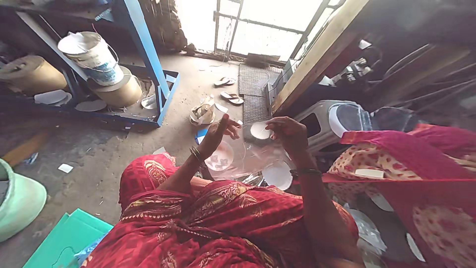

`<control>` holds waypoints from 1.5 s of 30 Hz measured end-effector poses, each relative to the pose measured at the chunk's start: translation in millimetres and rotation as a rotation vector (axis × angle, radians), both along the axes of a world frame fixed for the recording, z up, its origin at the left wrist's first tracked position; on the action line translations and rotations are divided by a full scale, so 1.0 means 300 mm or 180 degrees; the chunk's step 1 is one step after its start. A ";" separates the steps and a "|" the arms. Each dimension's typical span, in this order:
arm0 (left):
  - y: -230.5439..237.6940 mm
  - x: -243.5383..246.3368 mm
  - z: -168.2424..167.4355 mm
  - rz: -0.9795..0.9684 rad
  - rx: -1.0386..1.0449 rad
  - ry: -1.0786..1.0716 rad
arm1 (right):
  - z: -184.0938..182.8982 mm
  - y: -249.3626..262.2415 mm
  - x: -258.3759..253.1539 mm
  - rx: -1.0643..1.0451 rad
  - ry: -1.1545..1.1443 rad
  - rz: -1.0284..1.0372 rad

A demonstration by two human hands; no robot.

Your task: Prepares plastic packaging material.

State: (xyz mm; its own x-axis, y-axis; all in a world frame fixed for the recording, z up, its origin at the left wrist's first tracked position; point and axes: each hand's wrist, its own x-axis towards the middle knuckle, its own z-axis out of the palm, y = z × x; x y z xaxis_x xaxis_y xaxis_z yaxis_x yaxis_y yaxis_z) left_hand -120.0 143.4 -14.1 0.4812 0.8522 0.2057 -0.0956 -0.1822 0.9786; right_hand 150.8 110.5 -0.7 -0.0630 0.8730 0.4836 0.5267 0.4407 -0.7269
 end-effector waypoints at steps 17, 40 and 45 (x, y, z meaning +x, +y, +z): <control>0.011 0.025 -0.009 0.0076 0.0583 -0.0126 | 0.010 -0.007 0.013 -0.0185 0.0009 -0.0052; 0.025 -0.006 -0.022 0.1962 0.2273 0.1495 | -0.008 -0.026 -0.243 -0.0380 -0.0107 0.0089; -0.010 0.017 0.013 0.1790 0.1533 0.1469 | -0.047 -0.003 -0.225 0.0459 -0.0509 -0.0526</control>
State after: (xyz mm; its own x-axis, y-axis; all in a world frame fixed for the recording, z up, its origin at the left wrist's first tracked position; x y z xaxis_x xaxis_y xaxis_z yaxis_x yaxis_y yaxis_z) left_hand -115.0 140.5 -10.0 0.1392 0.8588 0.4931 0.5199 -0.4872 0.7017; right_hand 83.2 109.6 -14.9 -0.0108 0.8007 0.5990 0.7031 0.4320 -0.5648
